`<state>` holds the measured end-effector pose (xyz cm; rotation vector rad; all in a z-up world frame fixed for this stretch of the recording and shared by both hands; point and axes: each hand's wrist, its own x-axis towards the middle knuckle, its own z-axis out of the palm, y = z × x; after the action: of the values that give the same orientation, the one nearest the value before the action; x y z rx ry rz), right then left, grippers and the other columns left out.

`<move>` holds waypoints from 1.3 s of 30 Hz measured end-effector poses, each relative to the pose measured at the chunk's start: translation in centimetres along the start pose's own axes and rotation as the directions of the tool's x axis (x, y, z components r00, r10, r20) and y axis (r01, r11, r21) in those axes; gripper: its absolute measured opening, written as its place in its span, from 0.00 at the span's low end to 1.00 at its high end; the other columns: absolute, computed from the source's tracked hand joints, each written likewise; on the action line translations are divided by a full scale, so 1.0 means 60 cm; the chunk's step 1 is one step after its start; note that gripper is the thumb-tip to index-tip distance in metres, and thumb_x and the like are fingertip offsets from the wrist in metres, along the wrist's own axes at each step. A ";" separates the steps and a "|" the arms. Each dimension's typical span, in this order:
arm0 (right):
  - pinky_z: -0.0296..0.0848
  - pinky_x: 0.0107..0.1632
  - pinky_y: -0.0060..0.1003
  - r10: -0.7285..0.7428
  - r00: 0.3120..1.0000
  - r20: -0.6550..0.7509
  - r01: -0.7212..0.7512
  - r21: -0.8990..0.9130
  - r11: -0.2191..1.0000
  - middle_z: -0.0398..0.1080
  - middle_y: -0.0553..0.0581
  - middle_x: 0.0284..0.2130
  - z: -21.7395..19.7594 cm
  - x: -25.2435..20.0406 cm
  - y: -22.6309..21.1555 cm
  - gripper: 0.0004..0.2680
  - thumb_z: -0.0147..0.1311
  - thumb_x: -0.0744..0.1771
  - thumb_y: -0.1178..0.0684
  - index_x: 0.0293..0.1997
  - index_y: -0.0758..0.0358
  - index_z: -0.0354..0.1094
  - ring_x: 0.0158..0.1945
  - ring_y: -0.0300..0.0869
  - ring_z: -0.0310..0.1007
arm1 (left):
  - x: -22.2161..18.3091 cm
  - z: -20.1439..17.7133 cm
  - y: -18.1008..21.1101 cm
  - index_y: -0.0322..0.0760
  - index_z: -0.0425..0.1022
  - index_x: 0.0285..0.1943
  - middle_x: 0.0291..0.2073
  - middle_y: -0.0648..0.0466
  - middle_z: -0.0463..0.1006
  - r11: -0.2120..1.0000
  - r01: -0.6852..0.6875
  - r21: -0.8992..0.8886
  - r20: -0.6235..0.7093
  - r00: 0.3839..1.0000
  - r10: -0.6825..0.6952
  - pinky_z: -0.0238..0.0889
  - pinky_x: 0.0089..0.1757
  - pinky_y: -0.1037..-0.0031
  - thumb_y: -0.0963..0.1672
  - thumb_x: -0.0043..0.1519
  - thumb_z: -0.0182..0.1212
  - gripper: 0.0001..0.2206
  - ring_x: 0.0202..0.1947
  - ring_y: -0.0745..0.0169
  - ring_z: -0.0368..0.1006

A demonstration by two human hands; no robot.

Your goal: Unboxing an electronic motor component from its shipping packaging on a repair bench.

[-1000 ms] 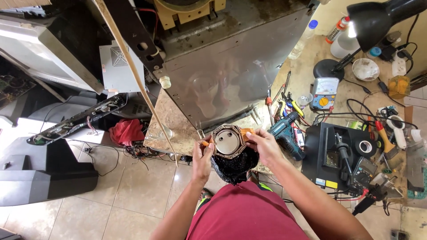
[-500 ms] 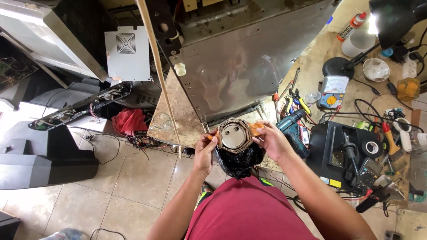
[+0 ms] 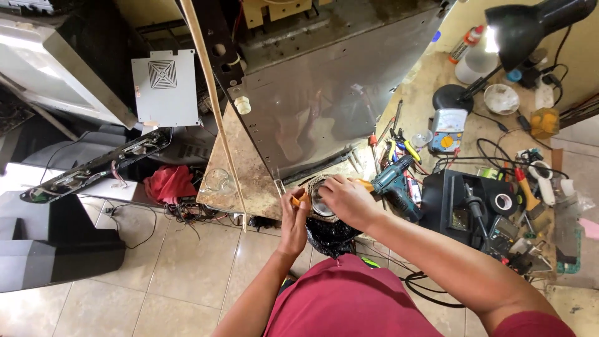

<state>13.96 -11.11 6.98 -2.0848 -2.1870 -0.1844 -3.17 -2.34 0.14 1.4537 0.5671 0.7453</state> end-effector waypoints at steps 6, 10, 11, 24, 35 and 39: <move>0.73 0.41 0.37 0.154 0.988 0.033 -0.157 0.129 0.979 0.64 0.47 0.33 0.030 -0.002 0.016 0.02 0.53 0.65 0.47 0.35 0.47 0.68 0.42 0.44 0.65 | 0.017 -0.006 0.033 0.40 0.65 0.68 0.66 0.33 0.60 0.883 -0.336 0.327 0.245 0.933 0.264 0.52 0.63 0.41 0.54 0.56 0.72 0.34 0.66 0.20 0.57; 0.68 0.44 0.33 0.184 0.969 -0.166 -0.148 0.205 0.968 0.69 0.47 0.25 0.052 -0.012 0.027 0.05 0.57 0.65 0.49 0.30 0.51 0.67 0.37 0.42 0.70 | 0.041 0.013 0.035 0.41 0.68 0.67 0.68 0.40 0.64 0.800 -0.442 0.405 0.257 0.895 0.365 0.56 0.62 0.44 0.54 0.52 0.75 0.35 0.66 0.26 0.61; 0.68 0.44 0.33 0.197 0.956 -0.217 -0.146 0.230 0.962 0.69 0.48 0.25 0.058 -0.015 0.030 0.06 0.59 0.64 0.49 0.28 0.52 0.66 0.37 0.42 0.70 | 0.047 0.018 0.035 0.43 0.70 0.66 0.68 0.42 0.66 0.794 -0.457 0.400 0.260 0.888 0.380 0.58 0.61 0.45 0.53 0.52 0.76 0.34 0.65 0.28 0.63; 0.64 0.43 0.36 0.172 0.965 -0.197 -0.153 0.108 0.982 0.68 0.41 0.29 0.055 -0.053 0.021 0.04 0.53 0.66 0.47 0.29 0.43 0.68 0.43 0.39 0.66 | 0.061 0.041 -0.024 0.44 0.70 0.67 0.66 0.42 0.69 0.823 -0.482 0.301 0.355 0.857 0.373 0.55 0.61 0.43 0.57 0.48 0.76 0.38 0.65 0.33 0.65; 0.64 0.45 0.39 0.221 0.966 -0.138 -0.197 0.165 0.966 0.71 0.38 0.30 0.043 -0.028 0.030 0.05 0.55 0.67 0.47 0.31 0.44 0.73 0.43 0.38 0.67 | 0.076 0.007 -0.007 0.44 0.66 0.71 0.68 0.40 0.65 0.846 -0.411 0.339 0.449 0.861 0.238 0.60 0.62 0.46 0.51 0.46 0.78 0.40 0.65 0.30 0.64; 0.65 0.46 0.40 0.211 0.972 -0.107 -0.181 0.240 0.954 0.71 0.41 0.30 0.044 -0.027 0.045 0.05 0.53 0.67 0.48 0.31 0.46 0.72 0.45 0.40 0.67 | 0.083 -0.018 0.047 0.62 0.58 0.76 0.71 0.45 0.60 0.829 -0.258 0.496 0.563 0.822 -0.081 0.56 0.65 0.44 0.55 0.46 0.79 0.46 0.69 0.31 0.59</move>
<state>16.74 -12.17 4.15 -2.0786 -1.8168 -0.0466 -0.98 2.01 3.37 2.1571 0.2447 0.1717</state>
